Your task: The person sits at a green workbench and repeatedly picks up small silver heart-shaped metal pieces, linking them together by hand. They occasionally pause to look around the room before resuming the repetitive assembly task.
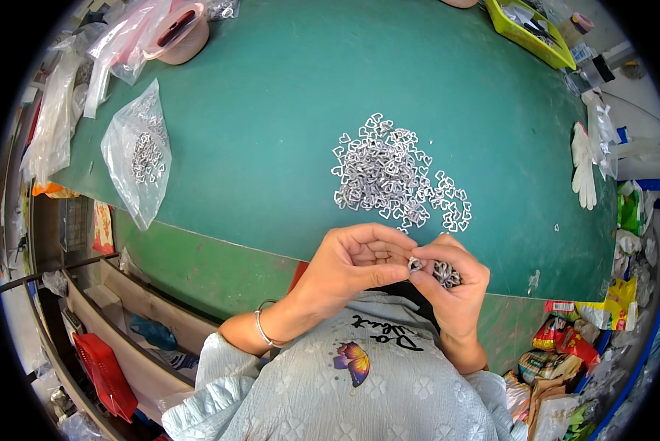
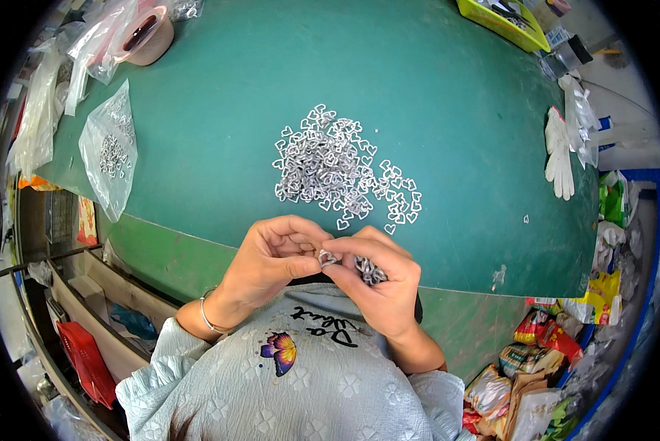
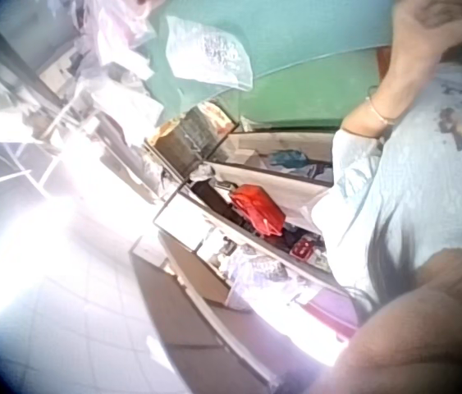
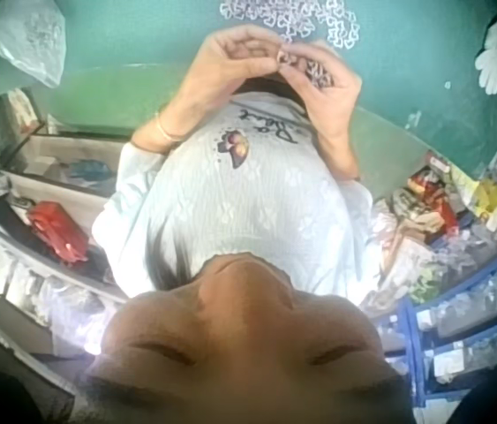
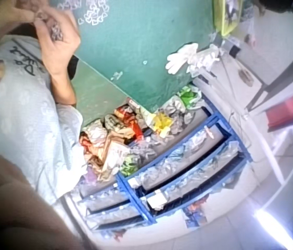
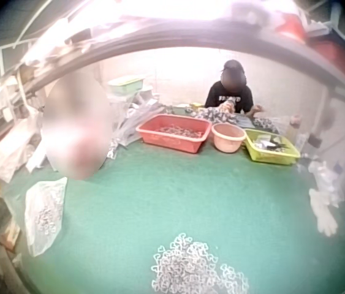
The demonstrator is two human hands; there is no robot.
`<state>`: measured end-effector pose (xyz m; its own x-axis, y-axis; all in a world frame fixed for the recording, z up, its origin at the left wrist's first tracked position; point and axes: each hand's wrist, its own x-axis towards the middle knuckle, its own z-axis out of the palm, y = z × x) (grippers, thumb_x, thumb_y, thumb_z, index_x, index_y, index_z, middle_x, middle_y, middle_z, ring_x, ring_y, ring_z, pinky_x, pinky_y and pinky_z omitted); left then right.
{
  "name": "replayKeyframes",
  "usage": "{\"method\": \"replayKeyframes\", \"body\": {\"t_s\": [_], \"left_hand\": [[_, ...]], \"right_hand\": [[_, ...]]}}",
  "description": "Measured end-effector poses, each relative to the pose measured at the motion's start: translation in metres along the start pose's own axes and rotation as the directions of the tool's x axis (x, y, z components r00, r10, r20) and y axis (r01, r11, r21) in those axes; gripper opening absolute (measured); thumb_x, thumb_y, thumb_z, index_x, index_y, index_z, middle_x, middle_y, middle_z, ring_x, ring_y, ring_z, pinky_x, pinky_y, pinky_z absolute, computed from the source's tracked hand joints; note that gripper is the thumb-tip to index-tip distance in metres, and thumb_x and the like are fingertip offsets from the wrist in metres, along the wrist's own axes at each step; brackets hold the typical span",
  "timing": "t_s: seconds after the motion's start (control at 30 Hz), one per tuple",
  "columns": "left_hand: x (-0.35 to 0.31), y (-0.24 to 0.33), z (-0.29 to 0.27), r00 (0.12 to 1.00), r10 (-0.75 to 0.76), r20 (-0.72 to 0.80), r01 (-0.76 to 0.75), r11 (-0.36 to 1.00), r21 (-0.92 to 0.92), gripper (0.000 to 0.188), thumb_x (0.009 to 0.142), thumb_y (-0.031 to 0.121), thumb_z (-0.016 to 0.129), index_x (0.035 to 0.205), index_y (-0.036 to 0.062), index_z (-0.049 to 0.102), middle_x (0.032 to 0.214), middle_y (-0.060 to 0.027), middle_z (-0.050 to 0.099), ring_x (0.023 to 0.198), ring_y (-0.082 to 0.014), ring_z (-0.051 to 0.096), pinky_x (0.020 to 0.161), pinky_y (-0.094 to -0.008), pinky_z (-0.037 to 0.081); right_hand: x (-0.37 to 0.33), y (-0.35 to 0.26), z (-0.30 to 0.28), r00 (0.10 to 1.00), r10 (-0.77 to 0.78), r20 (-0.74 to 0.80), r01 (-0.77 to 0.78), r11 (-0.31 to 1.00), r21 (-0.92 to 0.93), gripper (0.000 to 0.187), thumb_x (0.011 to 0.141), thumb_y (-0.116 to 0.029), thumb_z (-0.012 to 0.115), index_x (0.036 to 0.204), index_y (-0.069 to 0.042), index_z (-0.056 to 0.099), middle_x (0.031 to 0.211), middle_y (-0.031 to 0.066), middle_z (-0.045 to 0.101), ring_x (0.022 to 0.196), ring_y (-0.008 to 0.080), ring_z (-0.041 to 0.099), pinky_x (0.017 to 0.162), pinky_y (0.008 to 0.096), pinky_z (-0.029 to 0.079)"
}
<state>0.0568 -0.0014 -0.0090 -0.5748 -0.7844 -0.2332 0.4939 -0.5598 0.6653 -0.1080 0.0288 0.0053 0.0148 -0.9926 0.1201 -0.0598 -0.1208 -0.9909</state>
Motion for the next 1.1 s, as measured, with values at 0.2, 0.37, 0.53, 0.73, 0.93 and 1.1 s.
{"method": "replayKeyframes", "body": {"t_s": [0.2,0.37,0.53,0.73,0.93,1.1], "left_hand": [[0.001,0.004,0.006,0.999,0.03,-0.039,-0.028,0.998,0.054,0.027,0.077,0.0,0.065,0.103,-0.0014,0.058,0.085,-0.0048,0.061,0.079,-0.0085,0.056,0.068,-0.0216,0.046],[0.008,-0.003,-0.011,0.965,0.25,-0.085,-0.166,0.826,0.539,0.032,0.071,-0.002,0.068,0.101,-0.0014,0.058,0.081,-0.0051,0.059,0.075,-0.0126,0.055,0.072,-0.0253,0.044],[0.026,0.002,-0.032,0.82,0.572,0.002,-0.141,0.198,0.97,0.034,0.066,-0.002,0.069,0.099,0.0034,0.06,0.085,-0.0066,0.057,0.079,-0.0187,0.052,0.07,-0.0295,0.042],[0.058,0.004,-0.028,0.78,0.61,0.139,-0.071,-0.134,0.988,0.028,0.069,0.004,0.068,0.096,0.0053,0.06,0.09,-0.0077,0.051,0.083,-0.0235,0.048,0.072,-0.0335,0.036],[0.061,0.004,-0.031,0.812,0.556,0.176,-0.081,-0.193,0.978,0.022,0.07,0.004,0.066,0.091,0.0056,0.06,0.086,-0.0046,0.053,0.08,-0.0211,0.048,0.07,-0.0331,0.034],[0.05,0.003,-0.04,0.759,0.602,0.248,-0.171,-0.184,0.968,0.02,0.069,-0.001,0.065,0.087,0.0048,0.061,0.084,-0.0052,0.057,0.077,-0.0216,0.051,0.069,-0.0322,0.035]], "right_hand": [[0.001,0.007,0.001,0.995,0.098,0.036,-0.104,0.954,0.28,0.016,0.074,0.006,0.059,0.089,0.002,0.06,0.075,0.0062,0.054,0.057,0.0087,0.046,0.05,0.0197,0.035],[0.003,0.018,-0.004,0.91,0.355,0.216,-0.369,0.452,0.812,0.012,0.09,-0.01,0.044,0.084,-0.001,0.048,0.071,0.0071,0.045,0.045,0.0067,0.033,0.037,0.0184,0.024],[0.004,0.032,-0.012,0.887,0.365,0.282,-0.402,0.311,0.861,0.018,0.087,-0.019,0.044,0.079,-0.003,0.044,0.069,0.0106,0.045,0.042,0.0101,0.033,0.034,0.0208,0.025],[0.007,0.04,-0.016,0.911,0.325,0.255,-0.37,0.37,0.852,0.018,0.084,-0.018,0.044,0.083,0.0,0.047,0.073,0.0159,0.049,0.041,0.013,0.036,0.034,0.0224,0.03],[0.013,0.039,-0.014,0.912,0.345,0.223,-0.349,0.365,0.863,0.023,0.086,-0.021,0.045,0.084,0.002,0.049,0.072,0.0136,0.049,0.043,0.0128,0.038,0.034,0.0228,0.031],[0.014,0.045,-0.015,0.899,0.38,0.219,-0.371,0.393,0.842,0.025,0.088,-0.021,0.046,0.08,0.002,0.05,0.071,0.0089,0.046,0.047,0.0109,0.039,0.037,0.0217,0.029]]}}
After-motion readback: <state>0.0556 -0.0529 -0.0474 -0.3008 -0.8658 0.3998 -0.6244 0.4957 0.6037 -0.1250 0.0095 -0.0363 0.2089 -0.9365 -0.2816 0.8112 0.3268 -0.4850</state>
